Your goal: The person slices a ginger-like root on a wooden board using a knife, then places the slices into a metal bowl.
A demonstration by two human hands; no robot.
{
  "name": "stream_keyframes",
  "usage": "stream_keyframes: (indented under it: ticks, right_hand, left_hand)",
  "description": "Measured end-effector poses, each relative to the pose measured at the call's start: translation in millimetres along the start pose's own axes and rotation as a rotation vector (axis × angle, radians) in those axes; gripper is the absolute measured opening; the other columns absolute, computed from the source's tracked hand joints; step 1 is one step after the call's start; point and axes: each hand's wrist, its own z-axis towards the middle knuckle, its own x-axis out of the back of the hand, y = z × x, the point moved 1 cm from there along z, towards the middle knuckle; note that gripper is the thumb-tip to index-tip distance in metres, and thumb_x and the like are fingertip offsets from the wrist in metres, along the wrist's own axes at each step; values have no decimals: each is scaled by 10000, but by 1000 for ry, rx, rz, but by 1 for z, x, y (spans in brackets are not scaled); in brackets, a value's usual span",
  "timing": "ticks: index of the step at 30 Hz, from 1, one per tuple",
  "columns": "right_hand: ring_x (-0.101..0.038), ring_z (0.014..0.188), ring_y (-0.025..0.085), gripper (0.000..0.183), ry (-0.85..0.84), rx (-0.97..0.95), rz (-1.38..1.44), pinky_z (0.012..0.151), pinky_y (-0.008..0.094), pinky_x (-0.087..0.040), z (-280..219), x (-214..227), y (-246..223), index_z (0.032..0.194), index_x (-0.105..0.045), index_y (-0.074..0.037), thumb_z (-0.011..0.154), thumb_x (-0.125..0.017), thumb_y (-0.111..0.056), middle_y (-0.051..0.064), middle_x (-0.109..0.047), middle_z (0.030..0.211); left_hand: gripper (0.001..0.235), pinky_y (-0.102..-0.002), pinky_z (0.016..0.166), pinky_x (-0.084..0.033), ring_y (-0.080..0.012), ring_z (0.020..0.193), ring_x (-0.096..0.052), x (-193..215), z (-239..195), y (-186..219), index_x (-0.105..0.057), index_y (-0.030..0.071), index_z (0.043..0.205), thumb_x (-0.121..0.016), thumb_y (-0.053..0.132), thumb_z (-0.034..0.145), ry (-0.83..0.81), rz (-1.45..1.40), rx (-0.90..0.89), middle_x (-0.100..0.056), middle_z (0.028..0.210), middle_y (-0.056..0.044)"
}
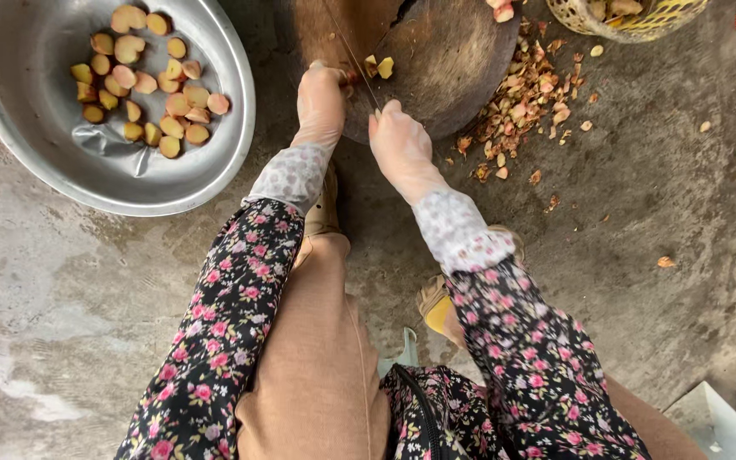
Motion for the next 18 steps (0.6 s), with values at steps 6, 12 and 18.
stream_keyframes:
  ticks: [6, 12, 18]
  right_hand:
    - [-720, 742, 457, 382, 86, 48, 50, 664, 539, -587, -5, -28, 4, 1099, -534, 52, 1028, -571, -322, 266, -711, 793]
    - [-715, 752, 456, 351, 139, 20, 34, 669, 563, -574, -1, -34, -4, 1026, -528, -5, 1027, -575, -353, 258, -726, 816]
    - [-699, 723, 453, 368, -369, -220, 546, 656, 541, -607, 3, 23, 24, 1034, -533, -44, 1019, -545, -412, 207, -689, 855]
  left_hand:
    - [218, -468, 768, -537, -406, 886, -675, -20, -5, -23, -838, 121, 987, -698, 43, 840, 70, 45, -75, -665, 954, -264]
    - [82, -470, 743, -544, -394, 854, -690, -27, 5, -34, -802, 77, 936, -721, 78, 921, 104, 285, -147, -684, 908, -231]
    - [146, -461, 779, -545, -372, 835, -694, 9, -8, -6, -793, 58, 877, -837, 116, 751, 106, -37, -17, -701, 873, -172]
